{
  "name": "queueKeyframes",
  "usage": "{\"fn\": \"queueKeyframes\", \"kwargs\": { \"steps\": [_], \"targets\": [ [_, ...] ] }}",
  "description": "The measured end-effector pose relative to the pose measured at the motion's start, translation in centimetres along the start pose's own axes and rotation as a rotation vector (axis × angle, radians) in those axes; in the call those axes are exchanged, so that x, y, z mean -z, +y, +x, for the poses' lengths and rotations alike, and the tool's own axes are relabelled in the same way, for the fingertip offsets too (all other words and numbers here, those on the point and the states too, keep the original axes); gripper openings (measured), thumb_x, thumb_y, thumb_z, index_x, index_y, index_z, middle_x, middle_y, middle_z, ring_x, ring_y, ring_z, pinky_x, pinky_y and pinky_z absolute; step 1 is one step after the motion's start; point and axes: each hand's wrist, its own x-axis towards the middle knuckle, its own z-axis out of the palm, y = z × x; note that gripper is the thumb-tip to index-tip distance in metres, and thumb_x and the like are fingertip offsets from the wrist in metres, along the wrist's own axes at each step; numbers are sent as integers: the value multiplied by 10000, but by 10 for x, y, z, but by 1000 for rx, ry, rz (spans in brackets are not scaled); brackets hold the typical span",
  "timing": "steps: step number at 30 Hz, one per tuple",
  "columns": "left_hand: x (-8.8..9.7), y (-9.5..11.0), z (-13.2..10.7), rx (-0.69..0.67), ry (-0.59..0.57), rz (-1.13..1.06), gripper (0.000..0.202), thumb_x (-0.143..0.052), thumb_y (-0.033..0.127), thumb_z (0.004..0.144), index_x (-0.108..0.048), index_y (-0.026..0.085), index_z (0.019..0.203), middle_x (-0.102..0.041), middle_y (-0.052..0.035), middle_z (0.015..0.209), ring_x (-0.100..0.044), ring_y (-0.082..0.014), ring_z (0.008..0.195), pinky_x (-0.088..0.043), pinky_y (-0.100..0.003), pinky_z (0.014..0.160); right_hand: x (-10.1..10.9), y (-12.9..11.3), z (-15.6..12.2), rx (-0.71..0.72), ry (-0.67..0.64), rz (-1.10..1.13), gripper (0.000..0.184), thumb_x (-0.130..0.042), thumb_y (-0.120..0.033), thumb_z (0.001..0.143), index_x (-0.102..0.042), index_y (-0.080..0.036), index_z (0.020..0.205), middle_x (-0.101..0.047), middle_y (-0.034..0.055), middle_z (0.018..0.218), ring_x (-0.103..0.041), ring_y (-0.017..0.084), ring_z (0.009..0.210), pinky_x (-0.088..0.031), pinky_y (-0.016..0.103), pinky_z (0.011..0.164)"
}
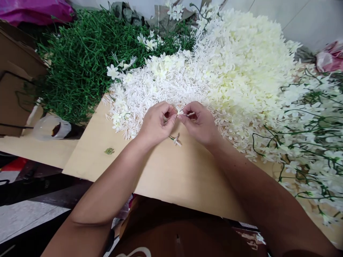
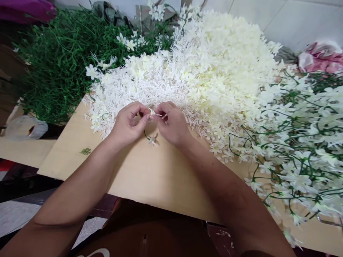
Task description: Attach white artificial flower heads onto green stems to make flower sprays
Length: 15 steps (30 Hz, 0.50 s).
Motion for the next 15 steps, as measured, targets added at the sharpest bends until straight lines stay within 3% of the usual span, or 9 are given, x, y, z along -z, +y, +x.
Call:
{"fn": "queueKeyframes", "kwargs": {
  "steps": [3, 6, 9, 12, 15],
  "targets": [
    [0, 3, 1, -15, 13, -14, 108, -552, 230, 786, -493, 211, 697, -575, -14, 697, -519, -153, 690, -429, -287, 673, -1, -5, -1, 70, 4, -9, 288, -715, -421, 800, -555, -208, 689, -534, 8, 786, -508, 137, 753, -455, 286, 670],
    [0, 3, 1, -7, 16, -37, 110, -550, 236, 797, -495, 211, 706, -577, -16, 707, -523, -154, 696, -431, -287, 680, 1, -8, -1, 46, 17, 60, 296, -723, -446, 791, -578, -205, 698, -541, 17, 806, -525, 140, 780, -471, 282, 674],
    [1, 1, 1, 11, -6, -51, 113, -556, 258, 813, -514, 209, 721, -590, -20, 729, -531, -156, 715, -437, -285, 694, 4, -7, 1, -92, -32, 216, 376, -735, -550, 744, -588, -205, 731, -549, 4, 775, -542, 127, 746, -501, 271, 660],
    [5, -1, 1, 13, -46, -76, 134, -564, 285, 825, -538, 200, 724, -607, -23, 750, -546, -154, 736, -444, -282, 717, 9, -2, 4, -275, -161, 421, 445, -703, -635, 731, -602, -210, 816, -577, -12, 756, -580, 109, 688, -532, 264, 628],
    [9, -2, 2, 20, -77, -108, 143, -569, 294, 829, -559, 193, 728, -614, -21, 750, -555, -152, 734, -449, -280, 721, 13, 2, 7, -362, -310, 541, 453, -766, -592, 691, -618, -204, 872, -611, -15, 739, -614, 108, 667, -541, 258, 605]
  ]
}}
